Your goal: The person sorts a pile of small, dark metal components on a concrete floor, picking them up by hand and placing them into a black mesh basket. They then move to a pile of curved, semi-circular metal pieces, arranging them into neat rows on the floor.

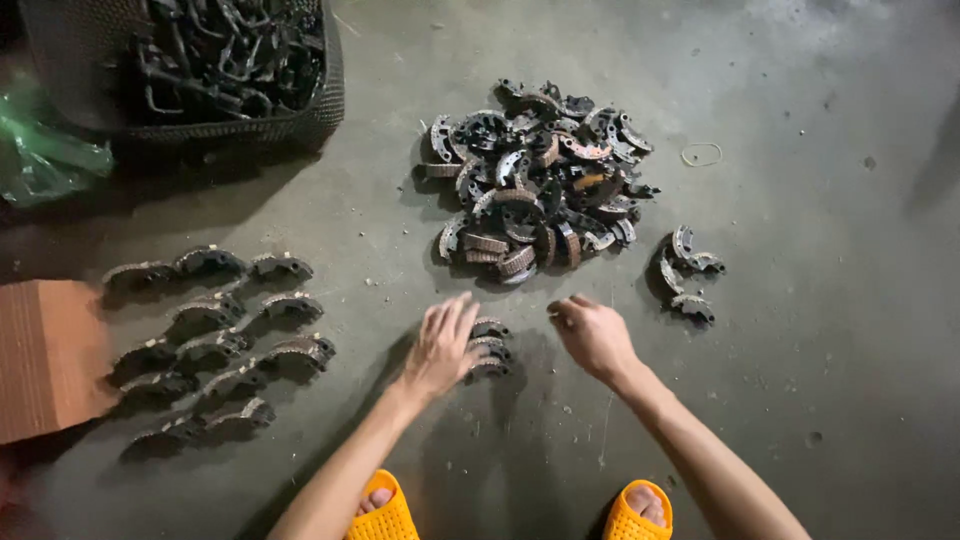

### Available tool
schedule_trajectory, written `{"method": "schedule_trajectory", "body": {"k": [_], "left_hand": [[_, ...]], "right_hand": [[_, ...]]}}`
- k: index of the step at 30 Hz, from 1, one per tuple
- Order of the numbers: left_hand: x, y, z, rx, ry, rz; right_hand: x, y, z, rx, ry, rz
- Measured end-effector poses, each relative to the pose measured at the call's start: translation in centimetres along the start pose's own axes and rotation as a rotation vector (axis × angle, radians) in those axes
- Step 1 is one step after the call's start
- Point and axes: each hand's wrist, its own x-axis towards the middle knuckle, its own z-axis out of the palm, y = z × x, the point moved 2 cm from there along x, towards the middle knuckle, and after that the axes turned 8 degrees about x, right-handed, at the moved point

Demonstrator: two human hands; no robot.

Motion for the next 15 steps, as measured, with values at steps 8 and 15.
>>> {"method": "schedule_trajectory", "body": {"k": [8,15], "left_hand": [[8.2,-5.0,-1.0,0.148,0.115,0.000],[11.9,-6.7,0.8,0.196,-0.044,0.064]], "right_hand": [[6.9,-4.5,-2.6,-0.084,0.068,-0.367],[7.0,-2.9,-1.7,0.059,0.318,-0.346]]}}
